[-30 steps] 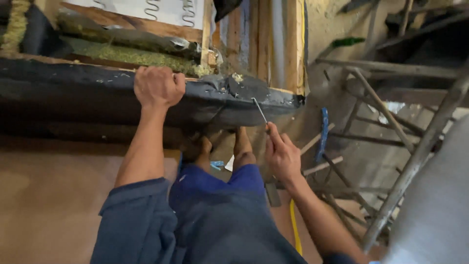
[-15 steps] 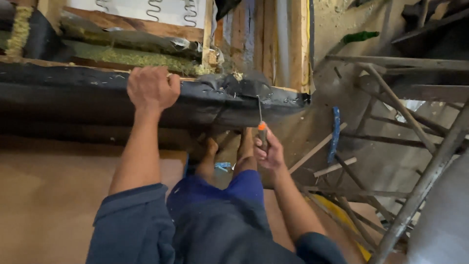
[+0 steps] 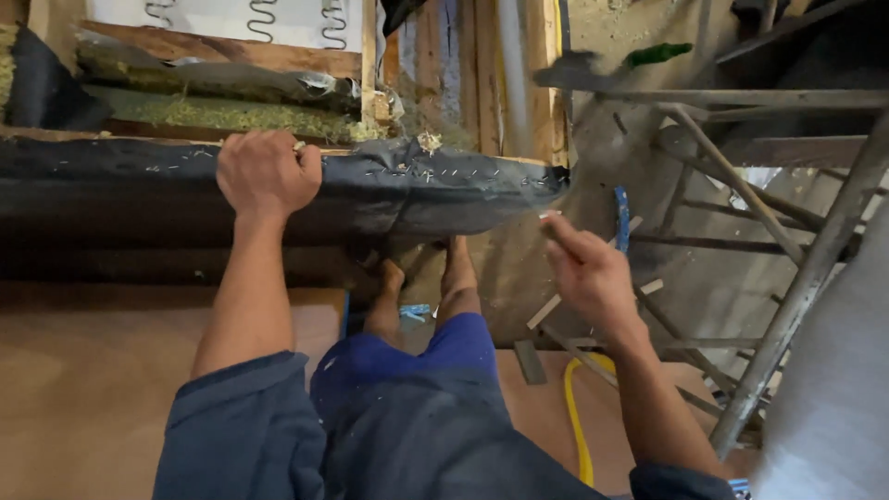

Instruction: Removing staples from a furniture frame to strip the upholstery.

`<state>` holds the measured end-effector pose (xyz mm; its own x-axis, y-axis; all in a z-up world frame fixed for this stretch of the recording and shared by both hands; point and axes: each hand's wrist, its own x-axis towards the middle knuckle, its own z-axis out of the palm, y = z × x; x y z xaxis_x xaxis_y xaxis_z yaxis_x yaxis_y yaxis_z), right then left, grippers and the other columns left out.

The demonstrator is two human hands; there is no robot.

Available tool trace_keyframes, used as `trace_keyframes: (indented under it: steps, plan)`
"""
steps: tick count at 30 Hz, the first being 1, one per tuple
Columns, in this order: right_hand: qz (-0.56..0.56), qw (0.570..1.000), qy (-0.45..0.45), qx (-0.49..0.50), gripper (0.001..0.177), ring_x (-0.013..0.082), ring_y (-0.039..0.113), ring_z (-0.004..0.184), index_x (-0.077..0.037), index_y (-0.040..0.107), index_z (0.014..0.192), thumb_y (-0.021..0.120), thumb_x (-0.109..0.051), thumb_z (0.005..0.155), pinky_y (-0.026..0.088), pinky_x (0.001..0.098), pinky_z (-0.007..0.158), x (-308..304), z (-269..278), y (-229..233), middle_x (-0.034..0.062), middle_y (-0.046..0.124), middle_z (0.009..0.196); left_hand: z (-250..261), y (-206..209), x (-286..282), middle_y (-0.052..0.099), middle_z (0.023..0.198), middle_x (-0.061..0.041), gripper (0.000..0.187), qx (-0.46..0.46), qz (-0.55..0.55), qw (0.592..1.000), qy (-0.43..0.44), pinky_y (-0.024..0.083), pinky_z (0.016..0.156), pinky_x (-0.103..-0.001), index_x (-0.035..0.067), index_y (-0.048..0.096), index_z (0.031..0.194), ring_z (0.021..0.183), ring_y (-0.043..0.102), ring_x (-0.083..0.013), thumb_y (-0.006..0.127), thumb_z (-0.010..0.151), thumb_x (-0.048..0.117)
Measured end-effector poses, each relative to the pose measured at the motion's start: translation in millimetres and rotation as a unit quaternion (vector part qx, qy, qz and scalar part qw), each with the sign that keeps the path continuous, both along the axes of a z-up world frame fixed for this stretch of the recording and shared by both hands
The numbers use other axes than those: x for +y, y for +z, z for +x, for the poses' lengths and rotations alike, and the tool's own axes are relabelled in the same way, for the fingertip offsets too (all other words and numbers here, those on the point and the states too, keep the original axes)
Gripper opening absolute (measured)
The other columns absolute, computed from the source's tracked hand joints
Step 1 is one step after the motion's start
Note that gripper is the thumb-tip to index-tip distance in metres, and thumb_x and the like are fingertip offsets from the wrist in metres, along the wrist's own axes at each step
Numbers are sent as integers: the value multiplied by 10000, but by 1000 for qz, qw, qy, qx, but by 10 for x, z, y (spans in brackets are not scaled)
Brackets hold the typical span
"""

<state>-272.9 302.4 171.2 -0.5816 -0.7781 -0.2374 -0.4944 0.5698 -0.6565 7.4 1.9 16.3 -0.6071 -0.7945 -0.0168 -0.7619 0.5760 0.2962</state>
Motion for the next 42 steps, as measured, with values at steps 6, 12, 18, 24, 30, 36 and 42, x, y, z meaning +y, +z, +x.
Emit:
trace_keyframes:
  steps: [6,12,18,24,30,36,42]
  plan:
    - [82,979,124,140,368,275,642,574,-224,697,1307,647,-252,944,495,386,531,-4,-7,-111,70,640,672,25,-21,-1,608,601,-77,277,-20,-16,1000,-14,500,781,-396,117,677,688,639,651,-289,537,791,333]
    - [188,937,178,236,401,255,648,556,-246,677,1338,578,-329,958,514,382,522,-213,107,140,56,653,681,-9,19,-27,593,570,-65,277,-9,-15,1000,-8,509,776,-384,119,687,677,597,631,-283,529,767,328]
    - [253,938,159,175,427,303,657,554,-195,648,1365,517,-283,969,505,396,526,-433,282,201,108,646,670,-17,-128,-17,596,565,-39,232,-5,-42,999,11,507,782,-359,156,667,647,611,654,-263,545,752,323]
    - [84,981,-107,-136,363,166,560,611,-155,684,1303,607,-175,949,467,316,543,221,261,-524,131,661,670,-77,-49,39,546,517,-36,216,-6,-64,998,20,504,735,-359,145,639,599,555,622,-273,561,734,294]
    - [128,987,-59,81,383,332,692,739,-252,670,1318,630,-271,938,551,464,680,42,451,-333,146,718,844,-70,-97,70,435,465,-31,236,-26,-71,997,4,491,699,-341,166,549,549,505,564,-271,593,761,258]
    - [-65,759,-330,-558,487,69,365,395,-216,498,1454,545,-334,984,294,171,291,440,458,-1212,56,458,700,-62,-15,24,402,463,-57,280,-48,-32,998,-3,480,682,-362,132,527,560,495,541,-302,578,794,276]
    - [-343,351,-145,-859,517,29,209,350,-202,433,802,408,-697,948,206,157,296,174,791,-2189,-76,308,484,-72,58,15,484,505,-96,273,-53,-34,998,-11,488,649,-357,116,592,612,522,569,-334,531,796,309]
